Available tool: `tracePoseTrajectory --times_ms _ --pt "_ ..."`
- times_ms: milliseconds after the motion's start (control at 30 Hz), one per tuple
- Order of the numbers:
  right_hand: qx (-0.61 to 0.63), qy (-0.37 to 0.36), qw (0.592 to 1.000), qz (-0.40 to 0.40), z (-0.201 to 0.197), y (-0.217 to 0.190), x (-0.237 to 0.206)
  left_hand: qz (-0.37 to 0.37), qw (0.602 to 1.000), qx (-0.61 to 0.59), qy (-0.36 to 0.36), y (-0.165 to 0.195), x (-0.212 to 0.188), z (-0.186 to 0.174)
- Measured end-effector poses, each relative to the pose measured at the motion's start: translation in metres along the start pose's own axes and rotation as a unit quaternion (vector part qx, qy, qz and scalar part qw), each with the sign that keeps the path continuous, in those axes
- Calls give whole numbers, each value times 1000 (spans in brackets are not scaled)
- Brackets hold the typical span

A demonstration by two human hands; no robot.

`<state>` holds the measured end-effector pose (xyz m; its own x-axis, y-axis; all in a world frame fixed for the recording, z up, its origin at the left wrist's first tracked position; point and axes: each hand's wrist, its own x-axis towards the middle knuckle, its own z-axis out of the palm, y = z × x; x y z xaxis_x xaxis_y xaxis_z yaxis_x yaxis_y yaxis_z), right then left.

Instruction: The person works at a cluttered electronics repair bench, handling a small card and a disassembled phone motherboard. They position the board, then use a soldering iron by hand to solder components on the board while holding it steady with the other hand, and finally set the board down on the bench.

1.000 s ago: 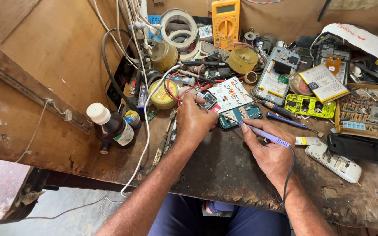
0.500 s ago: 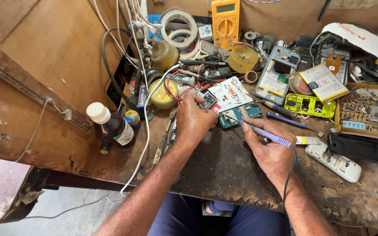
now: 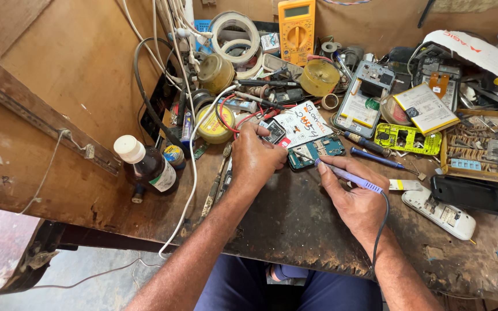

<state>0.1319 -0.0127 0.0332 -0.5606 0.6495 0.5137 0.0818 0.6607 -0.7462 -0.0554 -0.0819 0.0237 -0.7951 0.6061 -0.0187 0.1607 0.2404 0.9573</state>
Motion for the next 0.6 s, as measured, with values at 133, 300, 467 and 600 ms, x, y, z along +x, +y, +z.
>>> tracePoseTrajectory --times_ms 133,300,467,600 --pt "-2 1 1000 -7 0 1 0 2 1000 -1 -1 0 0 0" --pt "1 4 1000 -1 1 1 0 1 1000 11 0 0 0 -1" --pt "-1 3 1000 6 1 1 0 -8 1000 8 -1 0 0 -1" --pt "3 5 1000 -8 1 1 0 3 1000 7 -3 -1 0 -1"
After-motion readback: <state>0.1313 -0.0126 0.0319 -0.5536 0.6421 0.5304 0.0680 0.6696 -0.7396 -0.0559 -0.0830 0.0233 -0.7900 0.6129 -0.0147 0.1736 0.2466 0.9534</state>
